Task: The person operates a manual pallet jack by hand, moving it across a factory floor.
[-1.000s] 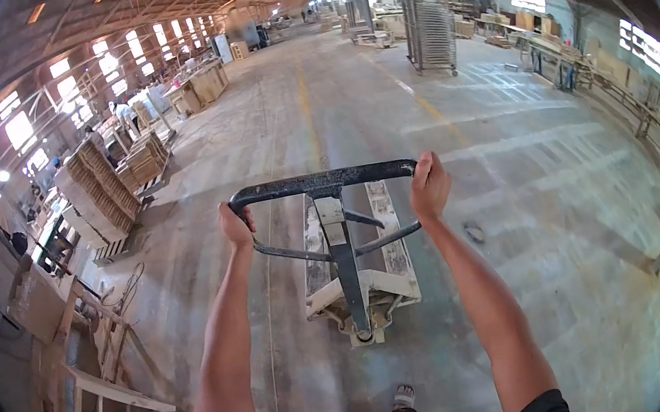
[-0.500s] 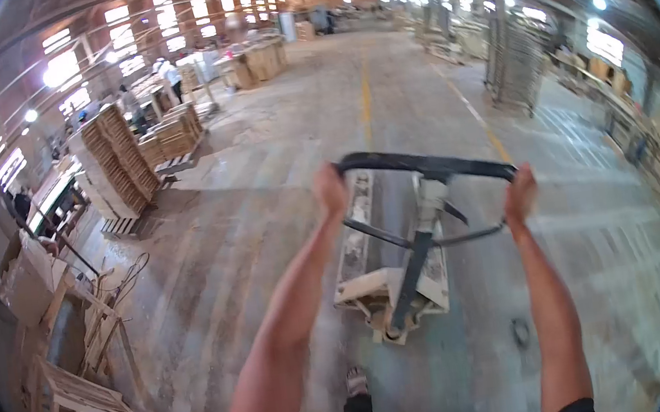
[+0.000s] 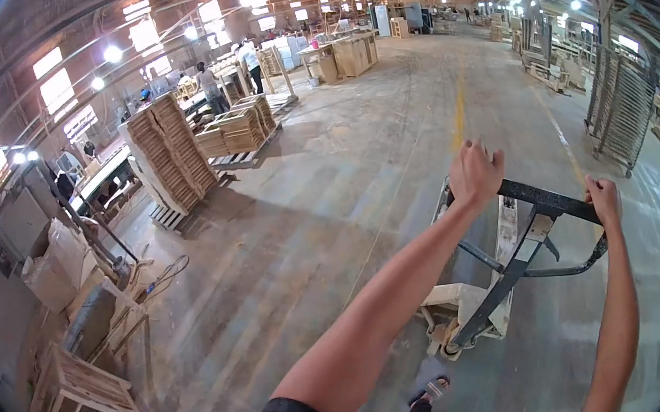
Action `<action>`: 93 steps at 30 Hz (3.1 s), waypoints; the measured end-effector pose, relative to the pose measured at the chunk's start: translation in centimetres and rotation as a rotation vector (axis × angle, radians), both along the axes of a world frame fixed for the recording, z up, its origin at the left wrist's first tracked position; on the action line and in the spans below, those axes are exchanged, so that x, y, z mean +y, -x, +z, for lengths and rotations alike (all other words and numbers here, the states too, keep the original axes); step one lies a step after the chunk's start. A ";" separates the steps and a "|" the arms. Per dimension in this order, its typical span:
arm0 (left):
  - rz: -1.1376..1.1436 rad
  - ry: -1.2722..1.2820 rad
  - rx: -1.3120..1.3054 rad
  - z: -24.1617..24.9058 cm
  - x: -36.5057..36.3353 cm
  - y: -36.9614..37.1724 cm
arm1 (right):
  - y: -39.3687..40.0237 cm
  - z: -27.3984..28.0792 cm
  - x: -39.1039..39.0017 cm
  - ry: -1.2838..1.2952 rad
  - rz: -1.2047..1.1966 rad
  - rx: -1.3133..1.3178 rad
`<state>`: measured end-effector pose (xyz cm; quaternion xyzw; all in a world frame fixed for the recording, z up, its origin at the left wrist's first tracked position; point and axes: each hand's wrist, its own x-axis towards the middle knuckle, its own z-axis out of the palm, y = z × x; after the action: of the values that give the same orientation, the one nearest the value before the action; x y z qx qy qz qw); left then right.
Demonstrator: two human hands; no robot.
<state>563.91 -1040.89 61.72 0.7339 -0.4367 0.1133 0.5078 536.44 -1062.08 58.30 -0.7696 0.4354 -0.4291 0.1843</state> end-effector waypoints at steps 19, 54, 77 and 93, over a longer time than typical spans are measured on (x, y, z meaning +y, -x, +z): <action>-0.031 -0.287 -0.058 1.7 -56.5 -27.5 | -27.3 1.6 -54.1 0.109 -0.206 0.052; -0.100 -0.525 0.140 4.9 -168.4 -65.6 | -63.0 1.9 -169.1 0.000 -0.081 -0.108; -0.119 -0.577 0.148 7.5 -235.8 -90.1 | -91.7 5.3 -241.9 -0.042 -0.207 0.005; -0.042 -0.313 0.052 6.5 -276.3 -125.3 | -125.5 6.7 -284.9 -0.391 0.130 0.229</action>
<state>689.25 -1317.23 68.18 0.7973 -0.4511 0.0139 0.4007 661.96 -1346.97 65.04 -0.7894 0.4779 -0.2336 0.3064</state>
